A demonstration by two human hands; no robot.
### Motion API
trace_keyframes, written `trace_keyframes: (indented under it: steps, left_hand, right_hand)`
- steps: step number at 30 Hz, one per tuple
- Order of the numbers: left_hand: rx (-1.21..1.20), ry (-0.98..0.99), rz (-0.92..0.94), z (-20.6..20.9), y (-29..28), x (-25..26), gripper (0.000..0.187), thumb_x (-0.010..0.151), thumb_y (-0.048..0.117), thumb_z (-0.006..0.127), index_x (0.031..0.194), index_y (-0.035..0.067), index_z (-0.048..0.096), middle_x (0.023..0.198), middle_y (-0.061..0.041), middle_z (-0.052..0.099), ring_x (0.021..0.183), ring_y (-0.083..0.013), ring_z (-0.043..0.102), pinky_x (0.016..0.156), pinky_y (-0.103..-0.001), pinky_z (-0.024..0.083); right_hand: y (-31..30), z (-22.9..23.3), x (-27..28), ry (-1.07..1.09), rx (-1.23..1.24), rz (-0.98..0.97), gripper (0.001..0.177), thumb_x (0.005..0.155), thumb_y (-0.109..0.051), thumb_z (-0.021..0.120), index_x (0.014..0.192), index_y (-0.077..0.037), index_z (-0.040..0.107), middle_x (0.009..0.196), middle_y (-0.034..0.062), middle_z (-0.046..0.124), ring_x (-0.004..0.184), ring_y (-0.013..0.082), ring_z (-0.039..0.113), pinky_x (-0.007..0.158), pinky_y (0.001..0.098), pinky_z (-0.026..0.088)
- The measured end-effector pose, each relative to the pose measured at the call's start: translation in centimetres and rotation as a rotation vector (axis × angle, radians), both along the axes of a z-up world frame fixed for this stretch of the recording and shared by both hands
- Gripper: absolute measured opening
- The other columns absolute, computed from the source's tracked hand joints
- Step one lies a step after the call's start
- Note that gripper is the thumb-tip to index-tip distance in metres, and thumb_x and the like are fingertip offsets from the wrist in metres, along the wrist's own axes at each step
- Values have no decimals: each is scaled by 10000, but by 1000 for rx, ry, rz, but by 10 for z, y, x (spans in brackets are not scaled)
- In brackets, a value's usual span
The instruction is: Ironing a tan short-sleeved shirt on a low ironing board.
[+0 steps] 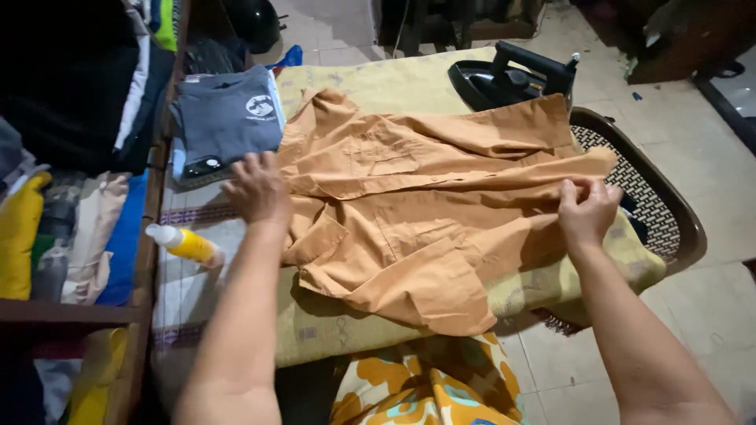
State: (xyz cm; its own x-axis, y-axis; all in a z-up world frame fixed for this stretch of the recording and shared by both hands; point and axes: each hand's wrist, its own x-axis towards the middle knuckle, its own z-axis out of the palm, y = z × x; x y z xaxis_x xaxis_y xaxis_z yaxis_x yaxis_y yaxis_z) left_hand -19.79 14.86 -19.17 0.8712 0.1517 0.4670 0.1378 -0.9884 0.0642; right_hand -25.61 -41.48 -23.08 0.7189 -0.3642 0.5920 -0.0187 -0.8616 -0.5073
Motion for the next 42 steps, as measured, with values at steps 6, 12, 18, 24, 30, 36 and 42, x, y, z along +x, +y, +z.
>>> trace_keyframes:
  steps: [6, 12, 18, 24, 30, 36, 42]
  left_hand:
    - [-270, 199, -269, -36, -48, -36, 492, 943, 465, 633, 1356, 215, 540, 1515, -97, 448, 1466, -325, 297, 1182, -646, 132]
    - [-337, 252, -223, -43, -51, -40, 621, 941, 493, 579, 1504, 255, 467, 1613, -41, 368, 1511, -292, 252, 1215, -607, 78]
    - [-289, 225, -218, -43, -54, -37, 621, 920, 467, 604, 1482, 235, 482, 1609, -39, 380, 1505, -285, 267, 1201, -623, 106]
    - [-302, 207, -232, -44, -52, -38, 609, 907, 452, 627, 1462, 234, 502, 1595, -35, 389, 1500, -288, 272, 1194, -625, 117]
    - [-316, 206, -218, -44, -51, -37, 609, 892, 452, 644, 1450, 241, 521, 1582, -24, 409, 1487, -268, 294, 1192, -624, 125]
    - [-308, 212, -218, -40, -53, -40, 604, 887, 463, 652, 1440, 250, 537, 1576, -24, 433, 1476, -260, 326, 1192, -615, 147]
    - [-296, 220, -221, -39, -52, -38, 593, 891, 463, 653, 1435, 248, 553, 1569, -30, 443, 1473, -255, 342, 1195, -610, 149]
  right_hand:
    - [15, -37, -10, -24, 54, -85, 299, 1062, -337, 706, 1213, -82, 672, 1221, 187, 509, 1142, 360, 516, 1039, 463, 452]
    - [16, -44, -7, 109, -18, -218, 371, 1059, -458, 655, 1161, -104, 703, 1318, 186, 511, 1233, 418, 458, 1076, 601, 351]
    - [15, -51, -1, 135, -24, -302, 375, 1041, -497, 652, 1151, -148, 734, 1297, 173, 537, 1212, 439, 483, 1062, 636, 332]
    - [10, -60, 5, 104, -9, -291, 382, 1079, -518, 618, 1073, -154, 735, 1275, 153, 556, 1170, 417, 536, 1053, 629, 365]
    - [9, -59, 4, 94, 5, -265, 373, 1090, -497, 622, 1080, -140, 726, 1229, 150, 583, 1173, 369, 561, 1021, 579, 441]
    - [13, -56, 0, 39, -15, -258, 422, 1037, -461, 686, 1244, -96, 639, 1239, 175, 585, 1194, 377, 549, 967, 541, 486]
    - [21, -35, -6, 17, 38, -218, 648, 899, -374, 783, 1387, -73, 480, 1253, 204, 513, 1194, 389, 508, 933, 511, 503]
